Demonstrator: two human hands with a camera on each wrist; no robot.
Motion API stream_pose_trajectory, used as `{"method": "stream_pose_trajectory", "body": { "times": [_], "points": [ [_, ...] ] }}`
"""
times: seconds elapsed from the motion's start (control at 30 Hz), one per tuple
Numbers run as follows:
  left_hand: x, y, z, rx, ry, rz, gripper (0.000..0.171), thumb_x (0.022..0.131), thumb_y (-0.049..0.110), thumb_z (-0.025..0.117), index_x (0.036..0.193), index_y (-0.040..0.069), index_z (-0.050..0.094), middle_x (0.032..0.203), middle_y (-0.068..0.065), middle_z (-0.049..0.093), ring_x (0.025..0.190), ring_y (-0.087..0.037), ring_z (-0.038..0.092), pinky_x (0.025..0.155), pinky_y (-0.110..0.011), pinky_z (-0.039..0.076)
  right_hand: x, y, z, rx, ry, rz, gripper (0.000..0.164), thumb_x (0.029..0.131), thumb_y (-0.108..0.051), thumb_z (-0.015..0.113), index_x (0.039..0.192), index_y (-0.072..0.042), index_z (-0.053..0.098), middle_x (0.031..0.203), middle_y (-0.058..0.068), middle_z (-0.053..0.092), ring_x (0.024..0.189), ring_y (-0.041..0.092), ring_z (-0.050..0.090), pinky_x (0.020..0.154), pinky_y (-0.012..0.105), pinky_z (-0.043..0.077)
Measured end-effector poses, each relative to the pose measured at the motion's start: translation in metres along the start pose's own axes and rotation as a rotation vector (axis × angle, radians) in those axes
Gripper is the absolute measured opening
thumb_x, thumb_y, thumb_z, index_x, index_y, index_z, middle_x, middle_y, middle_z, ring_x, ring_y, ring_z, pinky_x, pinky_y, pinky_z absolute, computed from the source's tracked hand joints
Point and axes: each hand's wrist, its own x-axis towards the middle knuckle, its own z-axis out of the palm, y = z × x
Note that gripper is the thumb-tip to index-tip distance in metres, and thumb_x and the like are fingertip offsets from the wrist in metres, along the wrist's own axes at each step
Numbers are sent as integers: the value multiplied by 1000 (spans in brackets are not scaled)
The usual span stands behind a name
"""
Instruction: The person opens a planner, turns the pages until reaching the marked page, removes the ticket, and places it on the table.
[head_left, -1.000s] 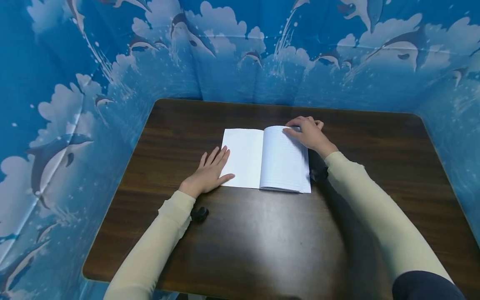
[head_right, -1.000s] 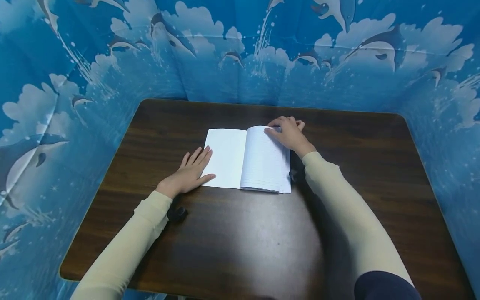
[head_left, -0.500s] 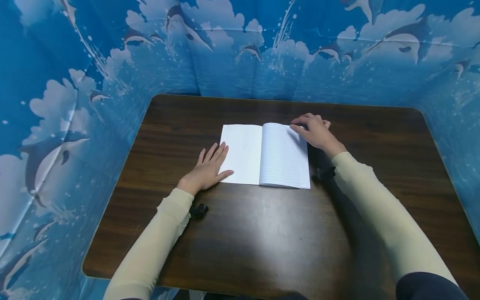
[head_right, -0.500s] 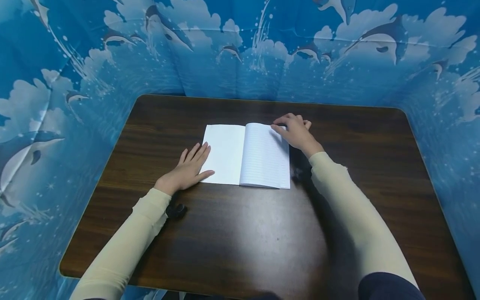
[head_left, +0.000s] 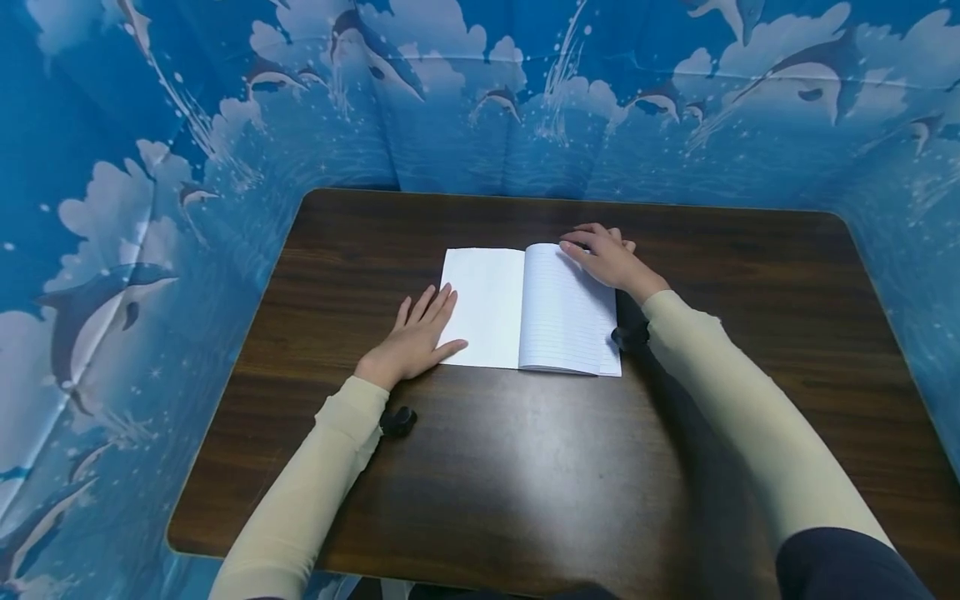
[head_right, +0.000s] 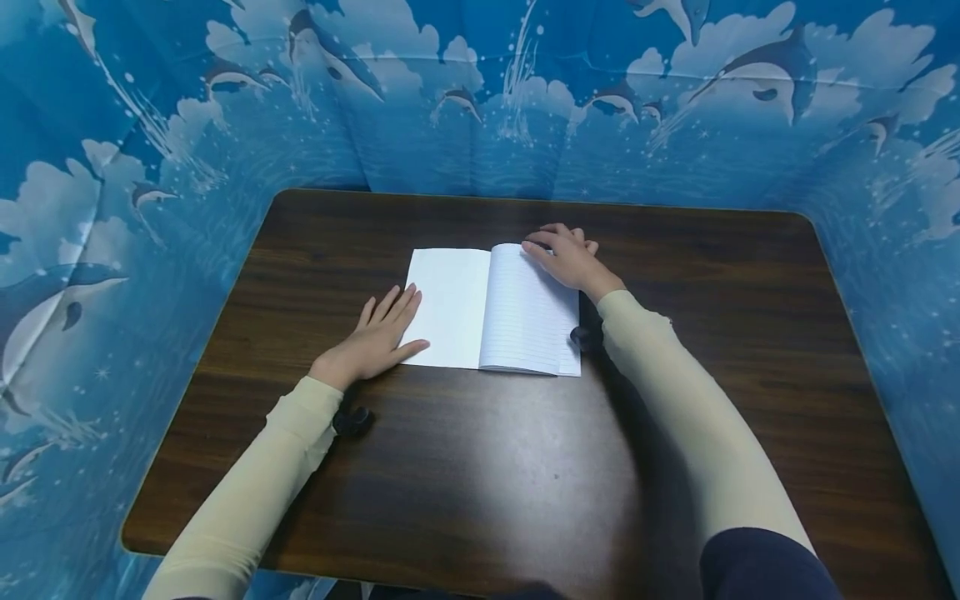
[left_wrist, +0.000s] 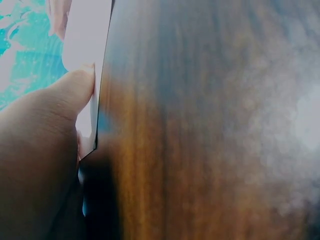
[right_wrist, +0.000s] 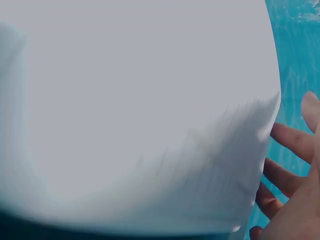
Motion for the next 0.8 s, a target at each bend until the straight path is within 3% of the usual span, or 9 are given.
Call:
{"method": "stream_pose_trajectory", "body": {
  "times": [0.17, 0.33, 0.5, 0.63, 0.7, 0.8],
  "points": [
    [0, 1, 2, -15, -3, 10, 92, 105, 66, 39, 169, 19, -8, 177, 1, -16, 164, -26, -17, 129, -60, -14, 3, -6, 1, 26, -19, 9, 69, 109, -59, 36, 152, -8, 53, 167, 18, 34, 145, 41, 28, 112, 64, 17],
    [0, 2, 0, 20, 5, 0, 90, 106, 63, 39, 168, 19, -8, 177, 1, -16, 164, -26, -16, 130, -60, -12, 2, -9, -3, 44, 15, -11, 66, 110, -55, 38, 151, -6, 54, 166, 16, 39, 144, 40, 30, 112, 65, 17],
    [1, -1, 1, 0, -1, -7, 90, 106, 65, 39, 168, 20, -9, 176, 4, -19, 164, -25, -18, 130, -59, -14, 0, -10, -10, 106, 34, 15, 69, 108, -59, 42, 148, -6, 57, 163, 15, 43, 148, 41, 32, 120, 70, 10],
    [2, -4, 4, -18, 5, 0, 91, 105, 68, 38, 168, 22, -9, 176, 5, -19, 164, -23, -19, 130, -58, -15, -6, -6, -15, 216, 54, 75, 74, 104, -68, 41, 138, -6, 63, 144, 18, 58, 134, 37, 47, 118, 64, 28],
    [2, -6, 5, -18, 10, 6, 92, 105, 69, 37, 168, 22, -9, 176, 5, -19, 164, -24, -19, 130, -58, -15, -13, -4, -16, 304, 58, 112, 79, 102, -72, 39, 128, -2, 64, 128, 21, 60, 120, 34, 53, 106, 53, 42],
    [3, -8, 6, -15, 6, -5, 92, 104, 70, 36, 168, 24, -12, 175, 7, -21, 163, -21, -21, 129, -57, -16, -24, -1, -16, 466, 31, 153, 82, 102, -73, 36, 135, -1, 57, 120, 17, 58, 107, 27, 56, 92, 37, 49]
  ]
}}
